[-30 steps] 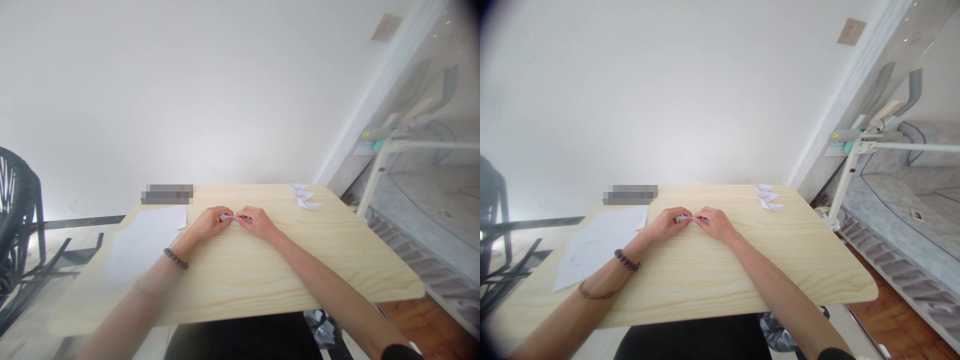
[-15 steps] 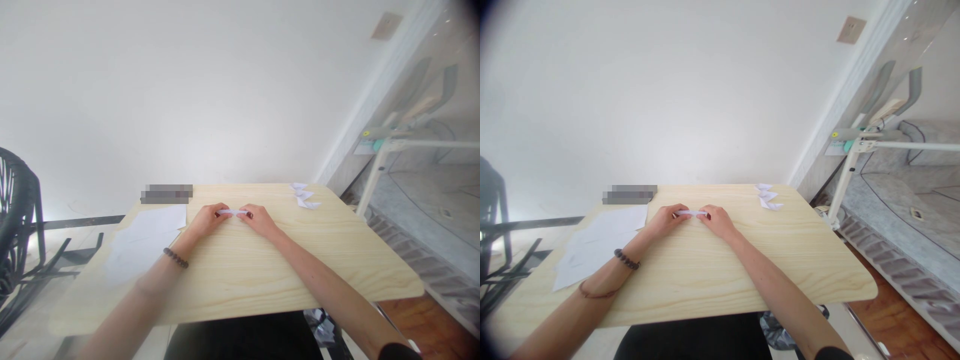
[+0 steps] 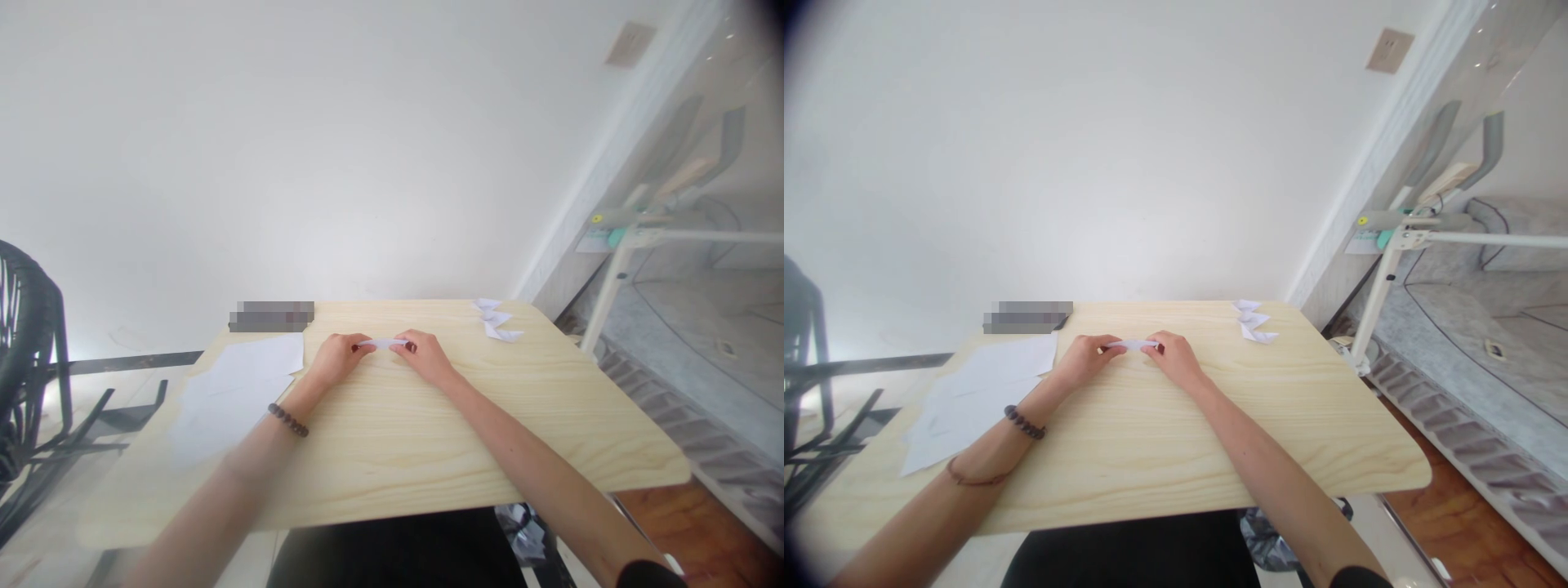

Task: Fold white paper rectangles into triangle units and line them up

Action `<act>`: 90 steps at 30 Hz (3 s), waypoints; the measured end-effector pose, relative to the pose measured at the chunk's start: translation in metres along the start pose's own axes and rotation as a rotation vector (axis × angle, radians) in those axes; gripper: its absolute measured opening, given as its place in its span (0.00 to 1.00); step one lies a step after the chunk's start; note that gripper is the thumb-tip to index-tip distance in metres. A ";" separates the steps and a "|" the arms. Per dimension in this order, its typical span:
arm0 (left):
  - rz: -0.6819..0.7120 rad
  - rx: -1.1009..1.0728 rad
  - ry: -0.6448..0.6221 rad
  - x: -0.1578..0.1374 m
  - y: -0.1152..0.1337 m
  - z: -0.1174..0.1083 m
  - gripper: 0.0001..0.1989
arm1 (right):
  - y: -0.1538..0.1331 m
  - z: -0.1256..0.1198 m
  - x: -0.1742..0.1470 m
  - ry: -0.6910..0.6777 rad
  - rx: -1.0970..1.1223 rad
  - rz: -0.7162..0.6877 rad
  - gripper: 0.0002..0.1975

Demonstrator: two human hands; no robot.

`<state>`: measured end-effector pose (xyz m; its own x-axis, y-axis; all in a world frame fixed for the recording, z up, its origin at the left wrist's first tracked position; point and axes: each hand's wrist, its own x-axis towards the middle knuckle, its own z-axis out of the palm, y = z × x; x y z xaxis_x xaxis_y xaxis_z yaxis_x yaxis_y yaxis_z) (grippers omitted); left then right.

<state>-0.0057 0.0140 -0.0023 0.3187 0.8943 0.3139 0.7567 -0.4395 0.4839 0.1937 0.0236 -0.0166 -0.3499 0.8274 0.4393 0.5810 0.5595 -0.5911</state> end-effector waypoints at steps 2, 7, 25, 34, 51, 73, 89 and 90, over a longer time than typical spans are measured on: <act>-0.015 -0.035 0.009 -0.001 0.000 -0.001 0.18 | 0.001 -0.001 0.000 0.021 0.028 0.021 0.10; 0.044 -0.142 0.032 -0.001 0.002 -0.002 0.17 | -0.002 -0.004 -0.001 0.038 0.125 0.029 0.12; 0.096 -0.193 0.004 -0.001 0.001 -0.001 0.11 | -0.005 -0.003 -0.002 0.024 0.080 -0.080 0.12; 0.038 -0.154 -0.018 -0.002 0.003 -0.001 0.10 | -0.007 -0.003 -0.002 0.046 0.005 -0.144 0.11; 0.189 -0.110 -0.088 -0.001 -0.003 0.000 0.13 | -0.004 0.001 -0.002 0.103 -0.113 0.004 0.06; 0.052 -0.024 -0.024 -0.001 -0.005 0.000 0.13 | 0.002 -0.009 -0.001 -0.052 -0.138 -0.041 0.10; 0.125 -0.028 -0.029 -0.003 0.003 -0.003 0.13 | -0.002 -0.006 -0.003 0.014 -0.159 -0.063 0.06; 0.128 -0.031 -0.030 -0.004 0.004 -0.004 0.13 | -0.003 -0.005 -0.003 0.018 -0.170 -0.064 0.05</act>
<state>-0.0058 0.0084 0.0019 0.4286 0.8328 0.3503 0.6912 -0.5519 0.4664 0.1969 0.0189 -0.0124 -0.3776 0.7888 0.4850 0.6743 0.5933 -0.4398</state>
